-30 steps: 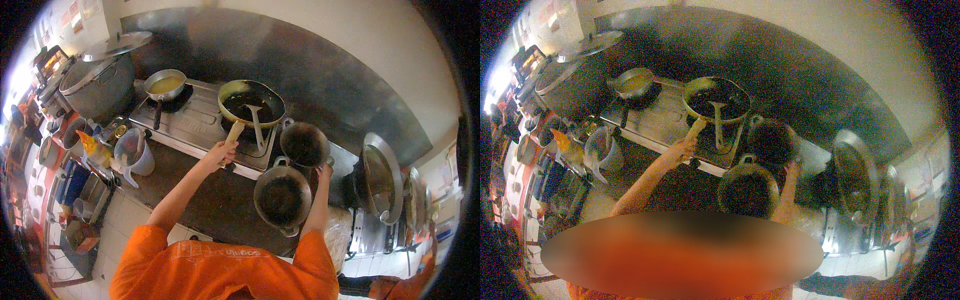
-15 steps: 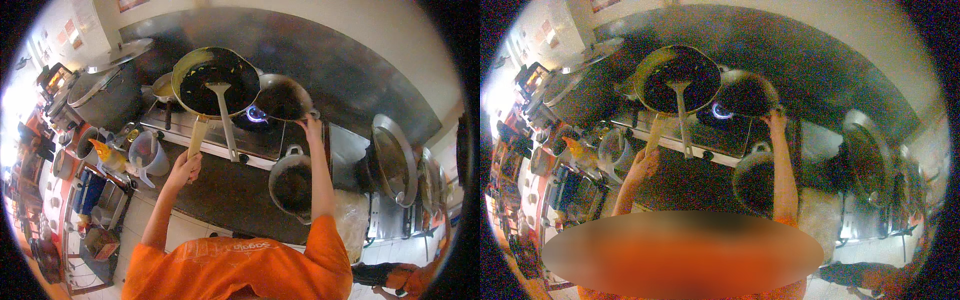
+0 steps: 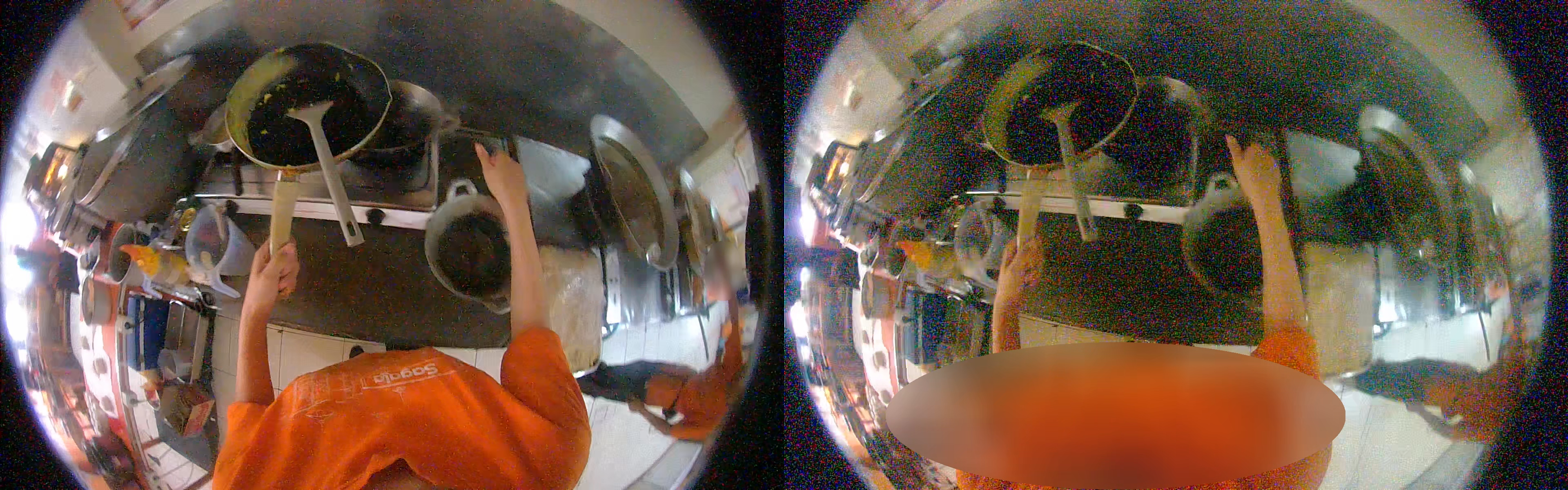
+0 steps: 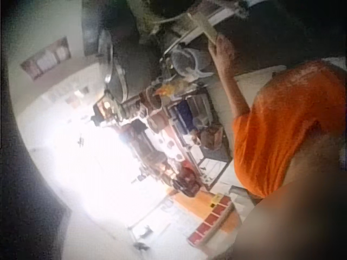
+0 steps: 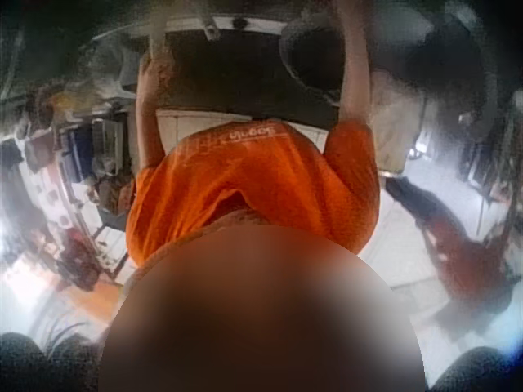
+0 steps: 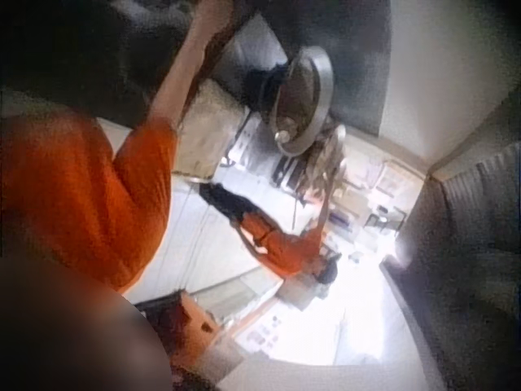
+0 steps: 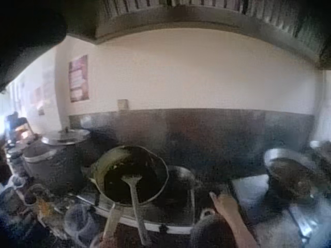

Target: The person stirs a dark cooked mixture in a wok, then uses a ladle to scoop the mixture into several small plastic containers. The person also handles a rice cooker and a bag of seasoning, but the main action is portioning the cooked food into containers.

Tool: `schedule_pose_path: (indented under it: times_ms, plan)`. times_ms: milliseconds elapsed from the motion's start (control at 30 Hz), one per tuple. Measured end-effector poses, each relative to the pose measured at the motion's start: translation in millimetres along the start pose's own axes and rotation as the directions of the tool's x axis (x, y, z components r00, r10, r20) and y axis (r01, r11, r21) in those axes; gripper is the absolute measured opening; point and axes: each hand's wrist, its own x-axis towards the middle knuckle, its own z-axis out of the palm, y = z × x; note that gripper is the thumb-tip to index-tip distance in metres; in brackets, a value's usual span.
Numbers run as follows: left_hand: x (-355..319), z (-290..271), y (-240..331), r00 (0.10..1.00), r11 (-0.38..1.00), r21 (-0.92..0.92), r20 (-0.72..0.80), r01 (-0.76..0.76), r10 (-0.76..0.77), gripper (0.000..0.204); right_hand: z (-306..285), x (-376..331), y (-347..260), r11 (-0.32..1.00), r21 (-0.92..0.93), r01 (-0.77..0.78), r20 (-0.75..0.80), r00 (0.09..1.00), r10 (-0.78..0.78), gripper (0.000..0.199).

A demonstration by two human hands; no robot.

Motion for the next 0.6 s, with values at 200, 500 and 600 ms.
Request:
schedule_pose_path:
  times_ms: [200,500,600]
  plan:
    - [3.4,38.0,19.7,0.963,0.999,-0.042,0.268,0.028,-0.016,0.016,27.3,-208.4,156.1,0.879,-0.406,-0.249,0.092,0.946,0.311,0.064]
    - [44.0,134.9,5.3,0.702,0.988,-0.014,0.705,0.154,-0.099,0.014,107.2,-318.9,196.1,0.305,0.831,-0.466,0.294,0.833,0.469,0.042]
    - [54.5,170.6,-11.8,0.592,0.981,0.058,0.79,0.186,-0.159,0.016,34.7,-363.4,201.1,0.281,0.777,-0.563,0.333,0.747,0.575,0.041]
